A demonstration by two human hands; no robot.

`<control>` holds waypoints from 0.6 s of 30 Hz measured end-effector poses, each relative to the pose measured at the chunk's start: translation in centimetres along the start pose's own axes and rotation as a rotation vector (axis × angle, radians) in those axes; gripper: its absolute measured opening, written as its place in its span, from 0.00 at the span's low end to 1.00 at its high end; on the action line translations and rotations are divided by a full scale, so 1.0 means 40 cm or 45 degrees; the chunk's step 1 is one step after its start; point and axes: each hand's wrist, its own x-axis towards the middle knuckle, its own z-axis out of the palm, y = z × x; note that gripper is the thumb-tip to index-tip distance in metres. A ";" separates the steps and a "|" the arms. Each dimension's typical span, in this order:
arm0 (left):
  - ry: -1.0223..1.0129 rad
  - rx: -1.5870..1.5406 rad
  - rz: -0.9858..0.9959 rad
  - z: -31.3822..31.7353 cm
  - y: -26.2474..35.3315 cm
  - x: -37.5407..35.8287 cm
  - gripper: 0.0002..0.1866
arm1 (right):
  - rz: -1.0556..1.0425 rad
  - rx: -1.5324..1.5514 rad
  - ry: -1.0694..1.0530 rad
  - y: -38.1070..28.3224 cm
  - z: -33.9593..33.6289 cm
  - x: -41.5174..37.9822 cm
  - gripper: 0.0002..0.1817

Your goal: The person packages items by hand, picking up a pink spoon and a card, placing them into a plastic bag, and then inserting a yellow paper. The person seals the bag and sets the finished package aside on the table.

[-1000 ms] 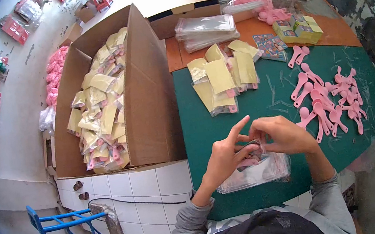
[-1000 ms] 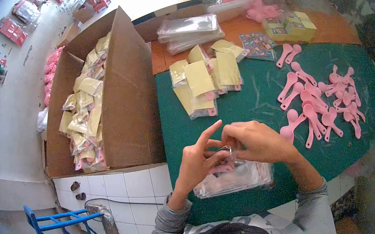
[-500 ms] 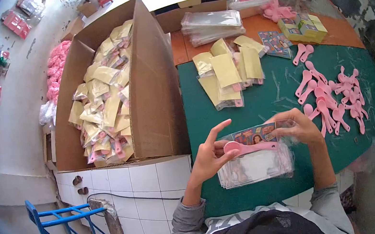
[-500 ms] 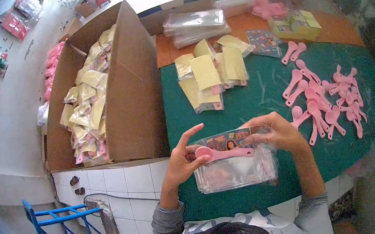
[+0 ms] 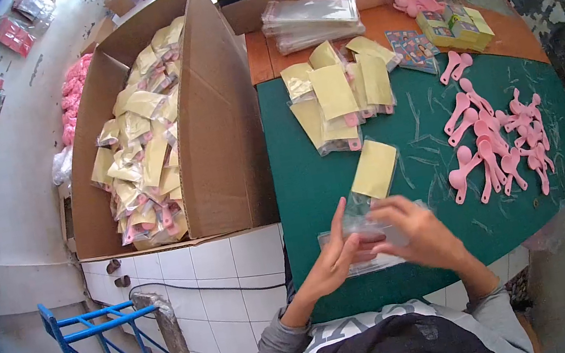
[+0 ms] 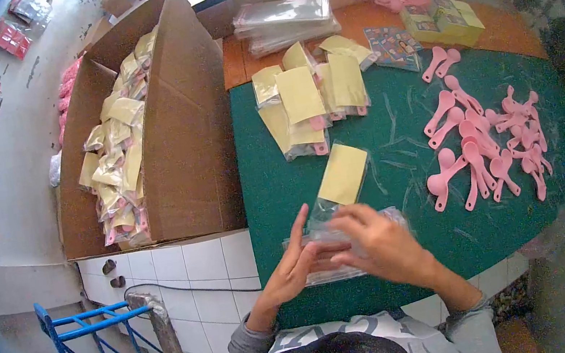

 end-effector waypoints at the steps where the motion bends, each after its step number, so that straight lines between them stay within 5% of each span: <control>1: 0.013 -0.002 -0.009 0.000 -0.002 -0.004 0.34 | -0.053 -0.076 -0.074 -0.009 0.011 -0.007 0.17; 5: 0.037 0.435 0.118 -0.021 -0.037 -0.014 0.33 | 0.026 -0.101 -0.129 -0.003 0.050 -0.020 0.14; 11: 0.397 0.282 -0.056 -0.017 0.009 -0.022 0.30 | 0.089 -0.049 0.007 -0.007 0.070 0.002 0.12; 18: 0.312 0.495 0.091 -0.031 0.001 0.004 0.25 | 0.133 0.021 0.034 0.002 0.114 0.023 0.09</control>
